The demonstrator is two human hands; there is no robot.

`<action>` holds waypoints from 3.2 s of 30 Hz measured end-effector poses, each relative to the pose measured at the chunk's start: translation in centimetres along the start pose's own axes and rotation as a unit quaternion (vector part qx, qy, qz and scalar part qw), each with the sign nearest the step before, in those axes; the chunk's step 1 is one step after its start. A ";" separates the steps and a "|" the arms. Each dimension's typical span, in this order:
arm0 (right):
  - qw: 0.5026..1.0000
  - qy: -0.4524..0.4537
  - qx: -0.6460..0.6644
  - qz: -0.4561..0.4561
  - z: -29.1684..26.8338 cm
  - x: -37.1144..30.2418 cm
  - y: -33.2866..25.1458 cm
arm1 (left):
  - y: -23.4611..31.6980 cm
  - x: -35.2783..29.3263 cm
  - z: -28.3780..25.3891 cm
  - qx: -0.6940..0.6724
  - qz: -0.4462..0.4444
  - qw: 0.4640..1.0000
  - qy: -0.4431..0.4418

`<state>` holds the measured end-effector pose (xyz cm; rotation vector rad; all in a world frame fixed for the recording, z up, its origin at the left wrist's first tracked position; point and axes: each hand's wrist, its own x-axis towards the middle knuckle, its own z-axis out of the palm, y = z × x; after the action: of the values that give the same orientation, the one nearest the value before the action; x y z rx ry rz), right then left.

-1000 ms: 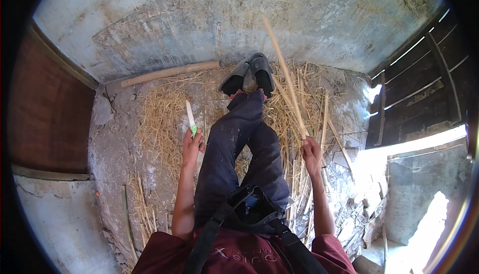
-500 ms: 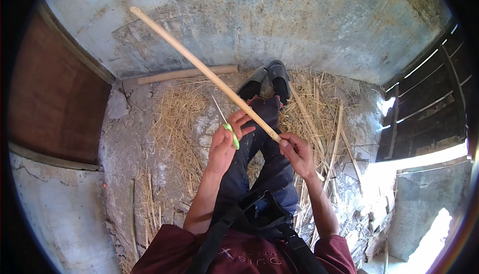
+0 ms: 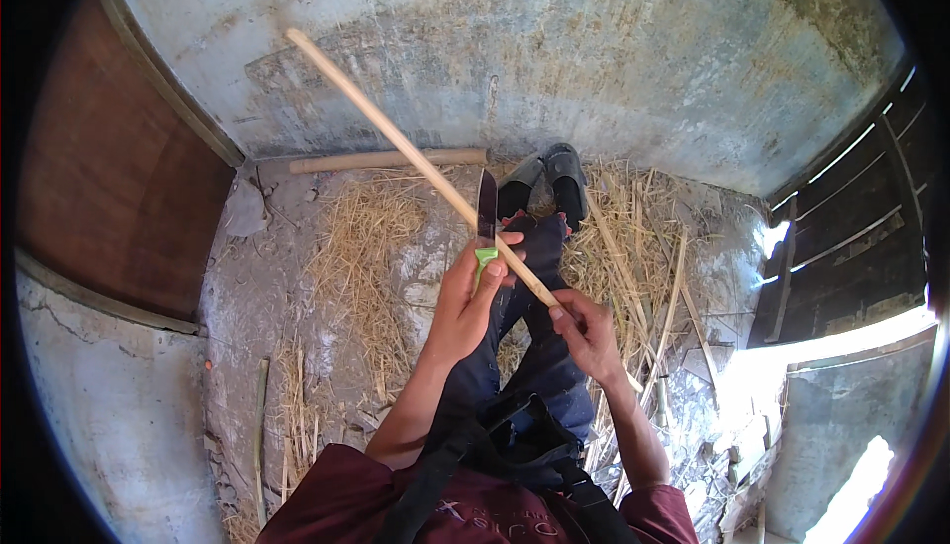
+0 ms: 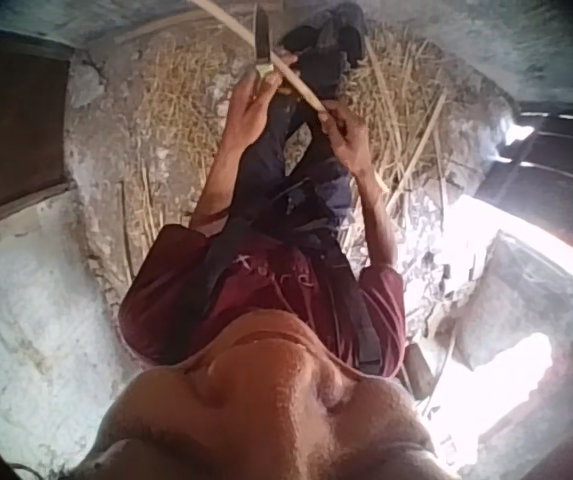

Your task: The person carves a wooden stick with a knife, peeling away thin strips of bark and wood while sitting on the floor.

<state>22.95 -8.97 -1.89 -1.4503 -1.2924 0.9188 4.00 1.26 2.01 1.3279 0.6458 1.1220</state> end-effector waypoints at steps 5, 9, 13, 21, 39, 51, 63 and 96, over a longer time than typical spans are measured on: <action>0.993 0.042 -0.106 -0.032 -0.8 -1.9 -1.6 | 1.3 -0.9 -3.1 0.251 0.010 0.968 0.003; 0.991 0.050 -0.116 -0.039 -0.7 -3.2 -3.1 | 1.7 -1.7 -4.8 0.325 0.042 0.944 0.034; 0.992 0.051 -0.114 -0.020 -1.1 -4.1 -4.2 | 1.7 -2.0 -6.1 0.388 0.073 0.919 0.006; 0.988 0.064 -0.133 -0.032 -1.2 -5.3 -6.8 | 3.4 -1.2 -6.6 0.433 0.143 0.889 0.048; 0.986 0.066 -0.146 -0.043 -0.4 -6.4 -7.1 | 4.4 -0.8 -7.5 0.434 0.163 0.884 0.053; 0.985 0.065 -0.156 -0.038 0.1 -6.8 -8.2 | 5.1 0.1 -8.1 0.441 0.138 0.885 0.056; 0.988 0.078 -0.134 -0.018 0.4 -7.4 -8.0 | 4.0 1.0 -9.2 0.459 0.129 0.869 0.131; 0.989 0.069 -0.129 0.018 0.1 -7.7 -7.0 | 4.1 2.2 -10.5 0.492 0.107 0.859 0.090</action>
<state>19.76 -16.64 4.34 -1.7107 -1.3214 0.6792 -5.56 7.05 4.47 2.2137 1.3455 1.1281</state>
